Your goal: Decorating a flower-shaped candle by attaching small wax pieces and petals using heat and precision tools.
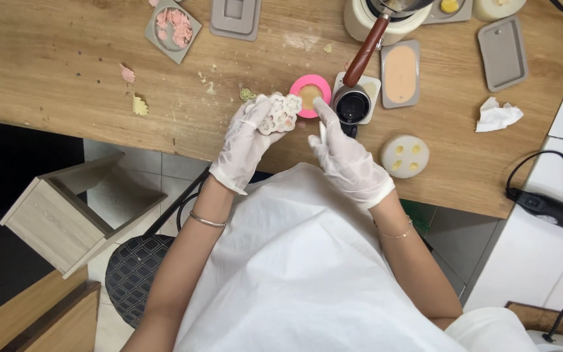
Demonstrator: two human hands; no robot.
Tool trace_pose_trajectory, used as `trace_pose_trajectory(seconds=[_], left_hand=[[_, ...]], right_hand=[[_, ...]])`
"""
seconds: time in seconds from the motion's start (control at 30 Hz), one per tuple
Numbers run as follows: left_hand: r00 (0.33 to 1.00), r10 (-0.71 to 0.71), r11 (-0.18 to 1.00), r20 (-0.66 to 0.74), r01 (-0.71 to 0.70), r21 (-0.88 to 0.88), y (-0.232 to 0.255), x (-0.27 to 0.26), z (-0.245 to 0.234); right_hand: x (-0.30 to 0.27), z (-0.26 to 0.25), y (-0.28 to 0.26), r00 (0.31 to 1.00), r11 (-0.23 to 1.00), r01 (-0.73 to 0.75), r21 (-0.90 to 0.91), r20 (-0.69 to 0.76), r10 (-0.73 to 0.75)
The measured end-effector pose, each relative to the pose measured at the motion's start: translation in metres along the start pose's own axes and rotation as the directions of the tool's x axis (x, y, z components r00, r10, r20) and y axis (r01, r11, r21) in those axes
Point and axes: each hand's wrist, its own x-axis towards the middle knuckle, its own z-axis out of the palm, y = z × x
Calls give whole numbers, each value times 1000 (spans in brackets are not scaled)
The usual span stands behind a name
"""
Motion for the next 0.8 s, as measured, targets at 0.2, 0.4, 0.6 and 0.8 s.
trace_pose_trajectory(seconds=[0.2, 0.4, 0.6, 0.8], left_hand=[[994, 22, 998, -109, -28, -51, -10, 9, 1], [990, 53, 999, -131, -52, 11, -17, 15, -6], [995, 39, 997, -89, -33, 69, -16, 14, -16], [982, 144, 952, -124, -103, 287, -12, 17, -11]], right_hand=[[32, 30, 61, 989, 909, 122, -399, 122, -79], [39, -1, 0, 1000, 1000, -16, 23, -25, 16], [34, 6, 23, 999, 999, 21, -24, 31, -20], [44, 5, -9, 996, 991, -63, 116, -53, 69]])
